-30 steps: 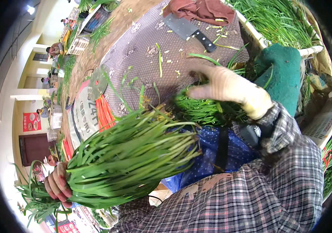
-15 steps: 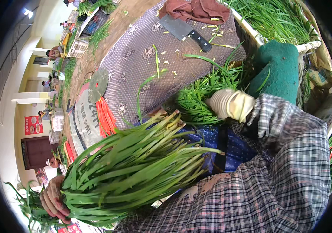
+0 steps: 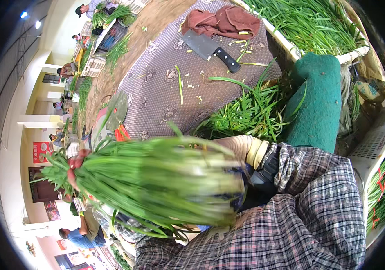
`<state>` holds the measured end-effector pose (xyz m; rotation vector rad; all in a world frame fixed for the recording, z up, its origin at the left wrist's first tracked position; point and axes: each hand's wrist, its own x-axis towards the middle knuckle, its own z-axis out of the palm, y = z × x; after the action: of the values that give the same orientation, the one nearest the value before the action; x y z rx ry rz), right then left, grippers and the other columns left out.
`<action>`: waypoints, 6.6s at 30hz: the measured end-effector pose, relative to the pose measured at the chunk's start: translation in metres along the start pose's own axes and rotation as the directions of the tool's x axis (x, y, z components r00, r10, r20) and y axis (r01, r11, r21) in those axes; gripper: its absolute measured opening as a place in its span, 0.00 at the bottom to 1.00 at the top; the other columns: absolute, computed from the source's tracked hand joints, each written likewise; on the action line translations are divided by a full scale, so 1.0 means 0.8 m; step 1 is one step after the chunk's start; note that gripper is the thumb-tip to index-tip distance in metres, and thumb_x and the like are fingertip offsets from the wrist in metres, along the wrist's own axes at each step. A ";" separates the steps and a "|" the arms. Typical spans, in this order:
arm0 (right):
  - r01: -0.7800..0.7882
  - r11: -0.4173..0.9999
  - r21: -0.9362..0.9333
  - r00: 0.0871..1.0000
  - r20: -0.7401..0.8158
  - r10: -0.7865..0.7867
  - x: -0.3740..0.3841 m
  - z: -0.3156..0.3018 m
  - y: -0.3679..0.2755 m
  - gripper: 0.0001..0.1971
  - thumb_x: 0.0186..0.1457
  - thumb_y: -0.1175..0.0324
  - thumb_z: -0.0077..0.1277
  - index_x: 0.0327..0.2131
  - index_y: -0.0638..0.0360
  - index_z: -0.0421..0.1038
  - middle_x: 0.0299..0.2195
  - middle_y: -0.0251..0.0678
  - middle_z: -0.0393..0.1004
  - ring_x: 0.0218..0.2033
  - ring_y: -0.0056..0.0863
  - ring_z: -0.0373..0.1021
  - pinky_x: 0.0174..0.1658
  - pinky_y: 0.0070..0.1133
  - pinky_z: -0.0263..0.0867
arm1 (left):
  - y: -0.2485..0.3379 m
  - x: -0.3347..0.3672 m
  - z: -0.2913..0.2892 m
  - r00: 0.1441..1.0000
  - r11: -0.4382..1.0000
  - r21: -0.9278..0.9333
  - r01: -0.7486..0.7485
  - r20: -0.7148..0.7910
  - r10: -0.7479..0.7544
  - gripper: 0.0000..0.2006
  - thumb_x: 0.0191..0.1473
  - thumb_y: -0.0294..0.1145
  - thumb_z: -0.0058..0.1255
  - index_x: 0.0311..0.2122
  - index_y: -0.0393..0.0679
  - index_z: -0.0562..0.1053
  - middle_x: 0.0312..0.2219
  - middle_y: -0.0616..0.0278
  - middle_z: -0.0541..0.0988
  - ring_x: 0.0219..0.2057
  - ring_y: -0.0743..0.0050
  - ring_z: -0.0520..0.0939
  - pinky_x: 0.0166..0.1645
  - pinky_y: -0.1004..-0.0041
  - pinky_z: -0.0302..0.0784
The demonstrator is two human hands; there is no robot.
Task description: The person is trimming roots, cleaning, and bundling green garlic chives using a knife and red ties for packaging.
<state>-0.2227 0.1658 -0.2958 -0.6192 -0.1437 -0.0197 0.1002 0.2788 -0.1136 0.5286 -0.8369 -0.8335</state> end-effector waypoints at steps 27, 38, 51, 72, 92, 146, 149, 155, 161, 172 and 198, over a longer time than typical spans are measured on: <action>0.093 0.979 0.183 0.803 -0.595 0.035 -0.067 0.074 -0.046 0.10 0.60 0.61 0.46 0.37 0.56 0.68 0.21 0.28 0.66 0.17 0.19 0.62 0.18 0.15 0.57 | -0.134 0.018 -0.213 0.704 0.815 0.026 0.579 -0.521 -0.483 0.21 0.57 0.42 0.38 0.46 0.35 0.70 0.45 0.50 0.75 0.46 0.55 0.75 0.53 0.58 0.70; -0.659 -0.056 -0.750 0.710 -0.597 -0.374 -0.036 0.114 -0.097 0.25 0.51 0.57 0.54 0.51 0.57 0.63 0.42 0.47 0.72 0.37 0.46 0.72 0.41 0.33 0.68 | -0.086 0.018 -0.322 0.965 0.362 0.910 0.200 -0.119 -0.235 0.14 0.59 0.34 0.37 0.44 0.38 0.70 0.40 0.53 0.78 0.39 0.64 0.80 0.44 0.64 0.78; -0.497 0.398 -0.771 0.533 -0.633 -0.561 0.120 -0.057 -0.130 0.27 0.55 0.49 0.50 0.44 0.68 0.71 0.36 0.49 0.76 0.40 0.35 0.72 0.44 0.27 0.66 | -0.064 0.018 -0.038 0.652 0.889 0.015 0.457 -0.686 -0.323 0.24 0.56 0.47 0.40 0.49 0.37 0.70 0.48 0.50 0.74 0.48 0.52 0.75 0.54 0.58 0.69; -0.400 0.823 -0.403 0.515 -0.842 -0.161 -0.091 0.036 -0.117 0.18 0.51 0.69 0.51 0.48 0.54 0.66 0.25 0.31 0.75 0.29 0.19 0.74 0.22 0.16 0.65 | -0.025 -0.001 -0.277 0.652 0.681 -0.452 0.576 -0.249 -0.716 0.26 0.55 0.47 0.37 0.55 0.43 0.64 0.54 0.51 0.69 0.52 0.47 0.70 0.58 0.48 0.60; -0.055 0.739 -0.672 0.938 -0.288 -0.192 0.084 -0.010 -0.120 0.20 0.56 0.61 0.49 0.47 0.65 0.70 0.43 0.35 0.75 0.44 0.20 0.68 0.50 0.19 0.61 | -0.038 0.189 0.008 0.869 0.610 0.784 0.117 -0.378 0.319 0.14 0.53 0.33 0.52 0.40 0.33 0.75 0.32 0.57 0.78 0.31 0.68 0.78 0.39 0.71 0.75; -0.484 -0.211 -0.849 0.655 -0.192 -0.731 0.005 0.076 -0.119 0.26 0.48 0.58 0.57 0.49 0.53 0.62 0.25 0.45 0.73 0.29 0.46 0.72 0.31 0.37 0.66 | -0.097 0.240 0.097 0.887 -0.367 0.867 -0.338 0.424 0.183 0.16 0.53 0.22 0.44 0.47 0.39 0.72 0.34 0.54 0.79 0.29 0.68 0.80 0.34 0.71 0.77; -0.453 -0.167 -0.876 0.717 -0.247 -0.651 0.040 0.056 -0.099 0.15 0.52 0.60 0.52 0.40 0.57 0.70 0.22 0.43 0.73 0.28 0.45 0.72 0.31 0.36 0.66 | -0.081 0.241 0.066 0.985 0.068 0.996 -0.049 0.037 0.169 0.17 0.53 0.22 0.43 0.49 0.40 0.71 0.35 0.53 0.79 0.31 0.67 0.80 0.36 0.72 0.77; -0.531 -0.273 -0.802 0.843 -0.531 -0.081 -0.041 -0.011 0.001 0.06 0.54 0.66 0.48 0.35 0.52 0.72 0.24 0.40 0.73 0.23 0.38 0.69 0.26 0.30 0.64 | -0.073 0.250 0.036 0.963 0.034 0.996 -0.081 0.070 0.260 0.17 0.55 0.35 0.42 0.47 0.40 0.71 0.32 0.54 0.79 0.26 0.62 0.79 0.36 0.62 0.76; -0.383 -0.112 -0.917 0.741 -0.232 -0.631 -0.012 0.109 -0.070 0.18 0.49 0.64 0.55 0.45 0.52 0.65 0.29 0.38 0.74 0.30 0.39 0.73 0.30 0.31 0.69 | -0.028 0.237 0.006 0.931 0.320 0.922 0.219 -0.295 0.213 0.17 0.58 0.38 0.38 0.47 0.40 0.71 0.32 0.55 0.79 0.24 0.63 0.78 0.32 0.60 0.77; -0.374 0.072 -0.925 0.549 -0.283 -0.787 0.004 0.043 -0.089 0.15 0.51 0.56 0.54 0.32 0.60 0.75 0.26 0.48 0.74 0.29 0.47 0.71 0.33 0.35 0.67 | -0.079 0.268 0.023 0.930 0.072 0.992 0.105 -0.124 0.346 0.14 0.52 0.35 0.50 0.43 0.40 0.74 0.32 0.55 0.79 0.27 0.67 0.77 0.35 0.69 0.74; -0.327 0.127 -0.937 0.669 -0.324 -0.669 -0.030 0.043 -0.018 0.09 0.55 0.62 0.50 0.31 0.55 0.75 0.20 0.45 0.71 0.26 0.42 0.72 0.33 0.35 0.67 | 0.034 0.217 0.083 0.900 0.739 0.642 0.202 -0.420 0.119 0.17 0.58 0.23 0.35 0.53 0.32 0.61 0.44 0.43 0.75 0.38 0.54 0.81 0.42 0.63 0.81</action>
<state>-0.2520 0.1734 -0.2630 -1.9810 0.7086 -0.7322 0.1266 0.1478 0.0181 1.3433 -0.6869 -0.3874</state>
